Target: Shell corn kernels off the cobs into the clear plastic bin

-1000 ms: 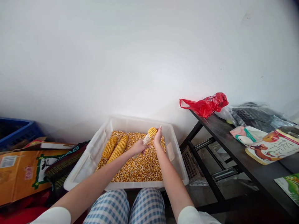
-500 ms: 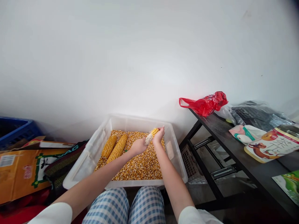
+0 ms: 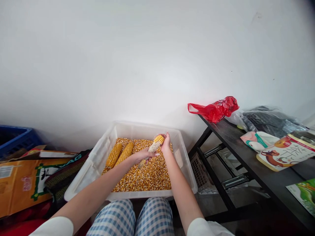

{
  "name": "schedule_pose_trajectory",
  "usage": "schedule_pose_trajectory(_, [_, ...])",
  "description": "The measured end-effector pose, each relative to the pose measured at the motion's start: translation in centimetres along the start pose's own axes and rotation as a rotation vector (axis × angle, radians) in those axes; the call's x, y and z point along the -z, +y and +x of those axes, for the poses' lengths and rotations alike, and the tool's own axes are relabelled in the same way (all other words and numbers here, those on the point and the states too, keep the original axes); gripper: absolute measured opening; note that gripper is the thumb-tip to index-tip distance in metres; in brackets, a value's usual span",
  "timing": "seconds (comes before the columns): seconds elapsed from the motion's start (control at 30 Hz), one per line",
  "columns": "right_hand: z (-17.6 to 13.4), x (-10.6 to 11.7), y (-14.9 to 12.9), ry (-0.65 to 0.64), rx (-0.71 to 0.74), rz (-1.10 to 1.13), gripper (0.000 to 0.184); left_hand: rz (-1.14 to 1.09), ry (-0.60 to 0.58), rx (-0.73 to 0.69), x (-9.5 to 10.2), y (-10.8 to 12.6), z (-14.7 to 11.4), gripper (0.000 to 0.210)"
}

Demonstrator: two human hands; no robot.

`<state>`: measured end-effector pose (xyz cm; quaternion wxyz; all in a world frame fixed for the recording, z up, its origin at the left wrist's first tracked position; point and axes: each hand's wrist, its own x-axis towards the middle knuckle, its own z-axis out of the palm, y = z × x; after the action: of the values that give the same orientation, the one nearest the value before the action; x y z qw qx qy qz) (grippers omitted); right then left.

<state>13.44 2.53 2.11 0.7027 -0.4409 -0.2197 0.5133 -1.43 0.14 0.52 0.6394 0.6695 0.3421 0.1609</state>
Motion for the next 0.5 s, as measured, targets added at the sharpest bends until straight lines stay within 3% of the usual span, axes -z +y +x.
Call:
schedule_pose_trajectory(0.13, [-0.4, 0.0, -0.1, 0.023, -0.095, 0.095, 0.047, 0.317, 0.216, 0.002, -0.2, -0.9, 0.3, 0.030])
schedule_pose_trajectory(0.2, [-0.6, 0.0, -0.2, 0.083, -0.075, 0.095, 0.045, 0.355, 0.248, -0.002, -0.5, -1.0, 0.4, 0.023])
schedule_pose_trajectory(0.5, [-1.5, -0.7, -0.4, 0.066, 0.160, -0.056, 0.039, -0.028, -0.001, 0.066, -1.9, -0.6, -0.4, 0.017])
